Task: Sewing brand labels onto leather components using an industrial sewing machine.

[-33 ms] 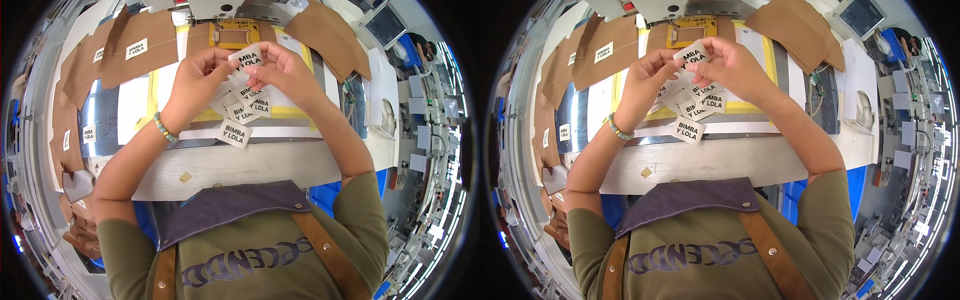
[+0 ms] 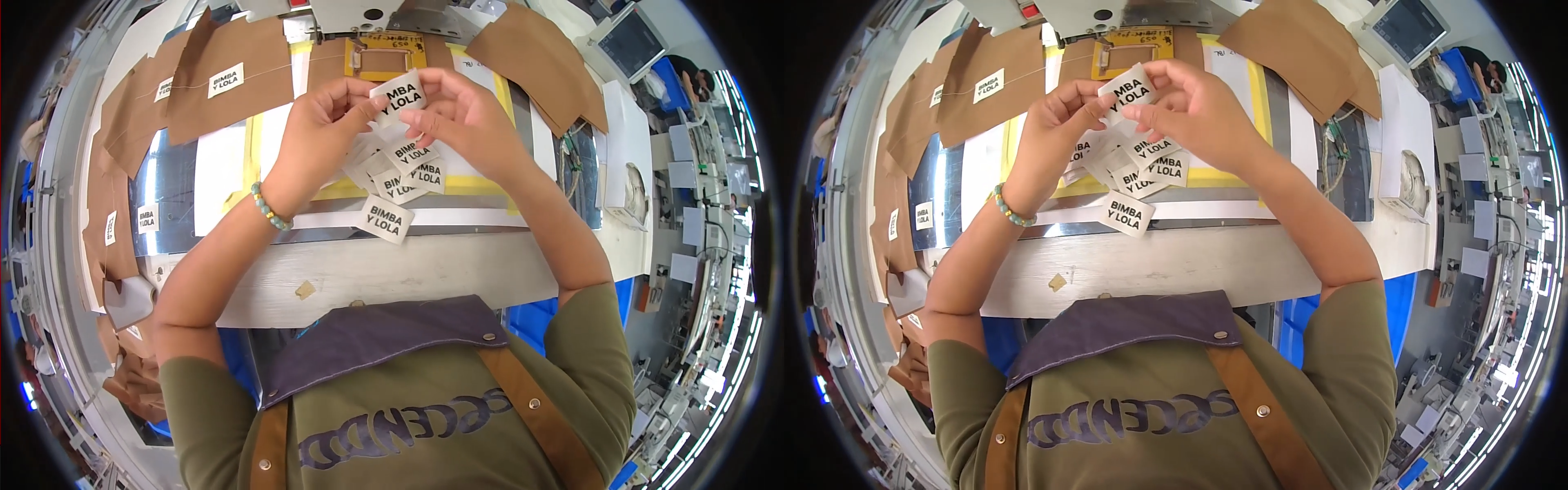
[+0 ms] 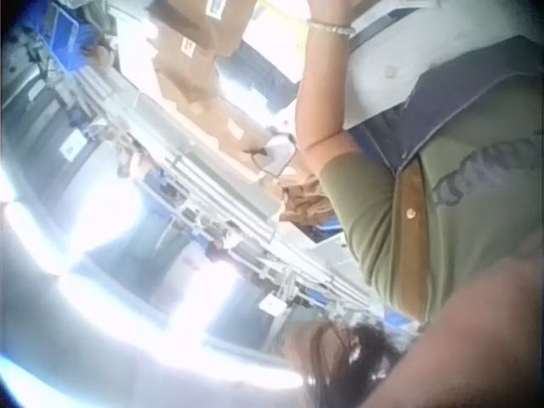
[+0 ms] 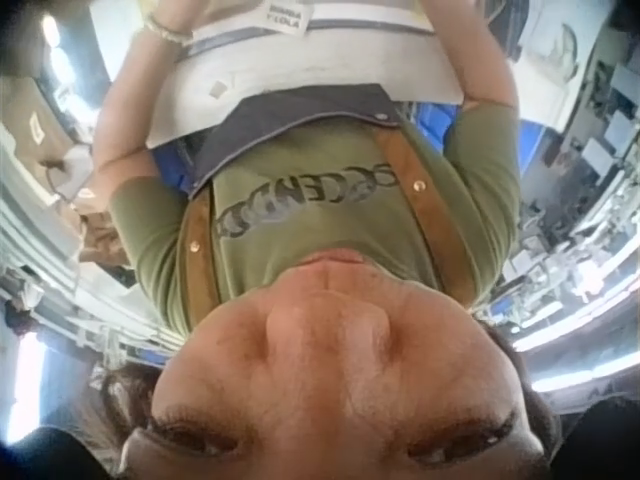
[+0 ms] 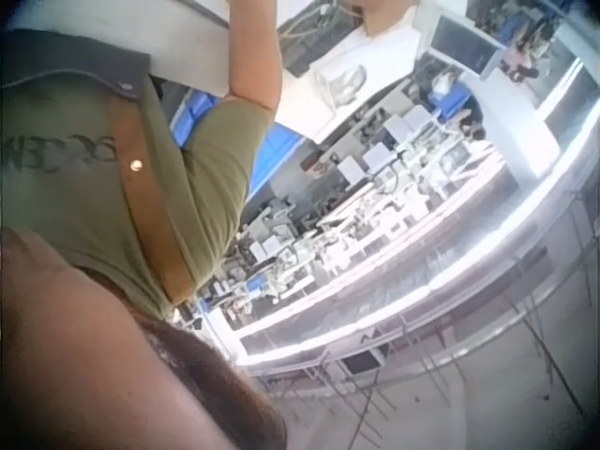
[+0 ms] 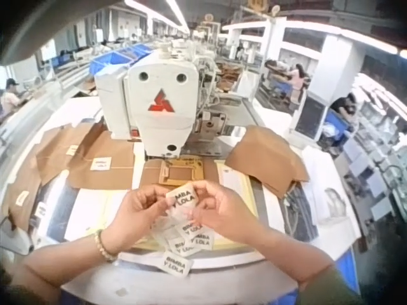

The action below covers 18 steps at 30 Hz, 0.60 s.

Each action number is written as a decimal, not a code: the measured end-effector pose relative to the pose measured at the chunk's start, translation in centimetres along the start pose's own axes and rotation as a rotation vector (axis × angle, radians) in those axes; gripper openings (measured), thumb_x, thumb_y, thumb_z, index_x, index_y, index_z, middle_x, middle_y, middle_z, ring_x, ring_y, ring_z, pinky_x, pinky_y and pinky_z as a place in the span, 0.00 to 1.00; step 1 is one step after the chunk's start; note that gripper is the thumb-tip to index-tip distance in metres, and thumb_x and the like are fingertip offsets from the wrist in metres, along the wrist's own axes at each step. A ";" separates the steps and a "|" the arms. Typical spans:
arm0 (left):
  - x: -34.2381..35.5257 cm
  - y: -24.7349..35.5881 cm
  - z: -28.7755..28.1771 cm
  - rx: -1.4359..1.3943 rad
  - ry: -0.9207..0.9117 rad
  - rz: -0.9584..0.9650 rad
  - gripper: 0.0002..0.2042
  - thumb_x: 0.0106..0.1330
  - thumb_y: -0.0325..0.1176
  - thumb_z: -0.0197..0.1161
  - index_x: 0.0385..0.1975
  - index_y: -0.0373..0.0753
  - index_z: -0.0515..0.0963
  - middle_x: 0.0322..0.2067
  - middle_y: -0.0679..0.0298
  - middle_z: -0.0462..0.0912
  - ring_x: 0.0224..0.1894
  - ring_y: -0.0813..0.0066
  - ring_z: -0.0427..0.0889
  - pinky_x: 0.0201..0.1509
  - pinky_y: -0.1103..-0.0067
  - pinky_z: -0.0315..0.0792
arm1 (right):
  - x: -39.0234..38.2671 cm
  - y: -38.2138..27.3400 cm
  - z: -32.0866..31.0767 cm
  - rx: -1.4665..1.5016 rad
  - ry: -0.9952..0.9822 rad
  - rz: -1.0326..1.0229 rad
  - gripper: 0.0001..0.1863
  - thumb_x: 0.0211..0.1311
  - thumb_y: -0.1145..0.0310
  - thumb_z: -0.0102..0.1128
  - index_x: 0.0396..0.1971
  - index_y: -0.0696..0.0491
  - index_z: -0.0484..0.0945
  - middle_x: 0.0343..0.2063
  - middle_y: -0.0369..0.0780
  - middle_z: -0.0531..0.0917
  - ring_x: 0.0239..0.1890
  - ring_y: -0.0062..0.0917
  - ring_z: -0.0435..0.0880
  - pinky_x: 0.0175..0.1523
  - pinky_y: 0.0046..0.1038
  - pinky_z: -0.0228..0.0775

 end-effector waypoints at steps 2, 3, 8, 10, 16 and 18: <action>0.2 -0.1 -0.8 -0.059 0.028 -0.103 0.09 0.76 0.34 0.70 0.49 0.38 0.86 0.38 0.72 0.89 0.39 0.88 0.84 0.48 0.85 0.79 | -0.5 -0.8 -0.1 -0.341 0.096 -0.276 0.28 0.68 0.65 0.77 0.65 0.54 0.78 0.45 0.38 0.89 0.44 0.24 0.90 0.48 0.29 0.84; 0.2 -0.2 -1.1 -0.057 0.030 -0.103 0.09 0.76 0.34 0.70 0.49 0.38 0.86 0.38 0.72 0.89 0.39 0.88 0.84 0.48 0.85 0.79 | -0.9 -1.6 0.1 -0.683 0.197 -0.547 0.28 0.66 0.65 0.78 0.64 0.50 0.79 0.46 0.37 0.89 0.46 0.26 0.90 0.49 0.31 0.84; 0.6 -1.3 -1.5 -0.314 -0.112 -0.286 0.08 0.80 0.34 0.68 0.52 0.41 0.84 0.36 0.77 0.84 0.34 0.92 0.78 0.42 0.90 0.78 | -0.9 -1.3 0.6 -1.138 0.211 -1.022 0.20 0.57 0.68 0.77 0.52 0.47 0.86 0.46 0.33 0.88 0.46 0.27 0.88 0.46 0.30 0.82; 0.5 -1.1 -1.2 -0.309 -0.113 -0.298 0.08 0.79 0.34 0.68 0.52 0.41 0.84 0.36 0.78 0.84 0.33 0.92 0.78 0.42 0.90 0.78 | -1.1 -1.3 0.8 -1.256 0.214 -1.144 0.17 0.55 0.69 0.75 0.47 0.47 0.88 0.46 0.32 0.87 0.45 0.26 0.88 0.45 0.29 0.81; 0.8 -1.4 -3.3 -0.164 -0.048 -0.228 0.16 0.80 0.34 0.66 0.62 0.37 0.81 0.43 0.70 0.88 0.41 0.85 0.86 0.49 0.86 0.80 | 0.6 -1.2 1.2 -1.270 0.087 -1.172 0.15 0.51 0.73 0.73 0.42 0.54 0.90 0.44 0.35 0.88 0.40 0.28 0.87 0.37 0.29 0.79; 1.1 -0.6 -3.2 -0.110 -0.018 -0.168 0.18 0.81 0.34 0.66 0.66 0.36 0.79 0.47 0.66 0.90 0.46 0.81 0.88 0.52 0.84 0.80 | 2.2 -0.5 0.0 -1.358 0.134 -1.072 0.13 0.54 0.73 0.72 0.41 0.54 0.90 0.40 0.35 0.87 0.40 0.29 0.87 0.38 0.29 0.80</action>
Point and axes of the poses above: each hand's wrist, its own x-axis towards the middle knuckle, its own z-axis out of the palm, y = z × x, the point moved 3 cm from there along x, towards the middle knuckle
